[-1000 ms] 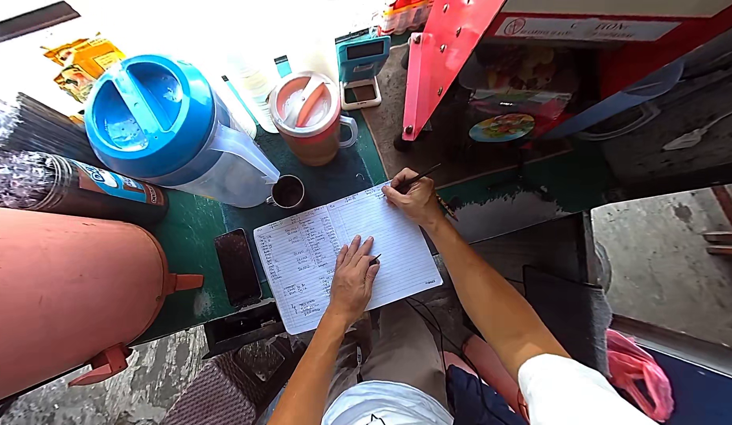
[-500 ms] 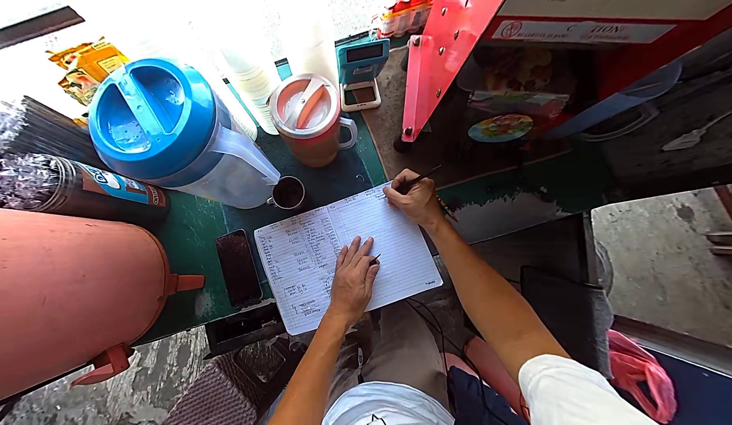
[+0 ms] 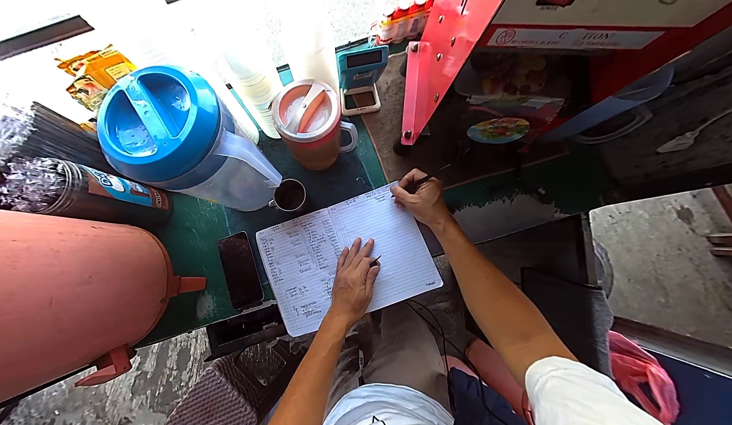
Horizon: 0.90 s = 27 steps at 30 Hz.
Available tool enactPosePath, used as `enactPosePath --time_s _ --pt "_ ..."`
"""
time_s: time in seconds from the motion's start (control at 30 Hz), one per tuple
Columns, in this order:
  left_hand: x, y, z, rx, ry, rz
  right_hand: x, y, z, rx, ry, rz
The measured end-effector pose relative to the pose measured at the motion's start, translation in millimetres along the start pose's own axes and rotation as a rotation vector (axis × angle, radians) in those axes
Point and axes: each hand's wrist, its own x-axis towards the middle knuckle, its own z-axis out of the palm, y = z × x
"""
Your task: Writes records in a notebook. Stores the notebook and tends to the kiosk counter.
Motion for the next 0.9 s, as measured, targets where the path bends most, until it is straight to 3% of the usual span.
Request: enactPosePath --time_s 0.3,0.6,0.9 --pt "0.6 0.6 -0.5 -0.014 0.006 -0.002 -0.2 5.2 -0.6 -0.117 0.024 -0.088" --pt "1.1 0.0 -0.2 -0.012 0.005 0.000 -0.2 3.5 -1.1 -0.013 0.030 -0.033" --pt "0.0 0.1 0.7 -0.006 0.015 0.003 2.2 6.5 -1.9 -0.124 0.023 -0.084"
